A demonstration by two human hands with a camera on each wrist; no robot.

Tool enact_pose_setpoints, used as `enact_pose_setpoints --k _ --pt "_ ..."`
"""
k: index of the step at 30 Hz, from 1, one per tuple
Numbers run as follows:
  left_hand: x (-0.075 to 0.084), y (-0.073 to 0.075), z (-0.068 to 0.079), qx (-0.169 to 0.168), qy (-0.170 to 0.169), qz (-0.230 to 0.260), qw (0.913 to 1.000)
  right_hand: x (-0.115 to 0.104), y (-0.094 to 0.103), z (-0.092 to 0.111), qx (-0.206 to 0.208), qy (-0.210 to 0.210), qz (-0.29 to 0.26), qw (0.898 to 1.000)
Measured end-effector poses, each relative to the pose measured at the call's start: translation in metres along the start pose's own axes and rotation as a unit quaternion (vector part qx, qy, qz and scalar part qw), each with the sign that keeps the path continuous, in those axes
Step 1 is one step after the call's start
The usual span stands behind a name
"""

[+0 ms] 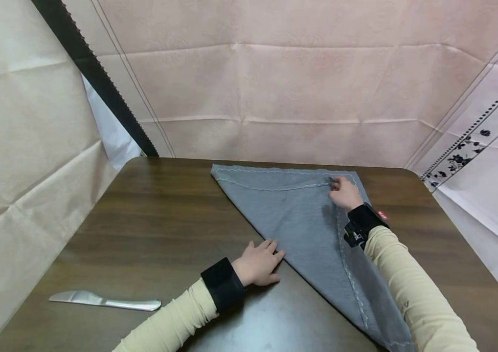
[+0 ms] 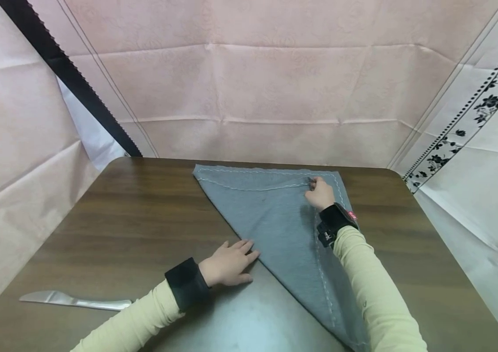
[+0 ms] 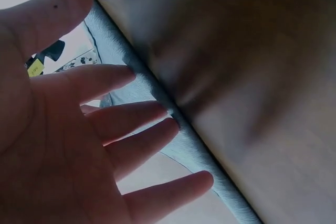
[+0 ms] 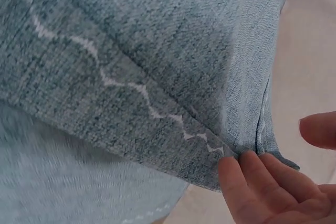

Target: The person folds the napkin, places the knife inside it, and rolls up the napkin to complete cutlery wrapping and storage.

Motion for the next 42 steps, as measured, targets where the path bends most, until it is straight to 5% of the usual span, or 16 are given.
enact_pose_setpoints --k 9,30,42 --pt "0.005 0.001 -0.008 0.011 -0.013 0.003 0.9998 0.011 0.021 -0.012 0.024 0.006 0.055 0.998" --pt "0.009 0.001 -0.030 -0.001 -0.011 0.005 0.9999 0.036 0.055 -0.023 0.052 -0.008 0.063 0.997" --pt "0.012 0.000 -0.047 -0.009 -0.002 0.020 0.9997 0.025 0.073 -0.028 0.051 0.004 0.080 0.995"
Point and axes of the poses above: each hand's wrist, its own z-axis away from the middle knuckle, its own y-axis out of the back of the hand, x = y × z, the point moved 9 cm from there along -z, towards the middle knuckle, and after that the axes turned 8 degrees about -y, right-handed, at the moved point
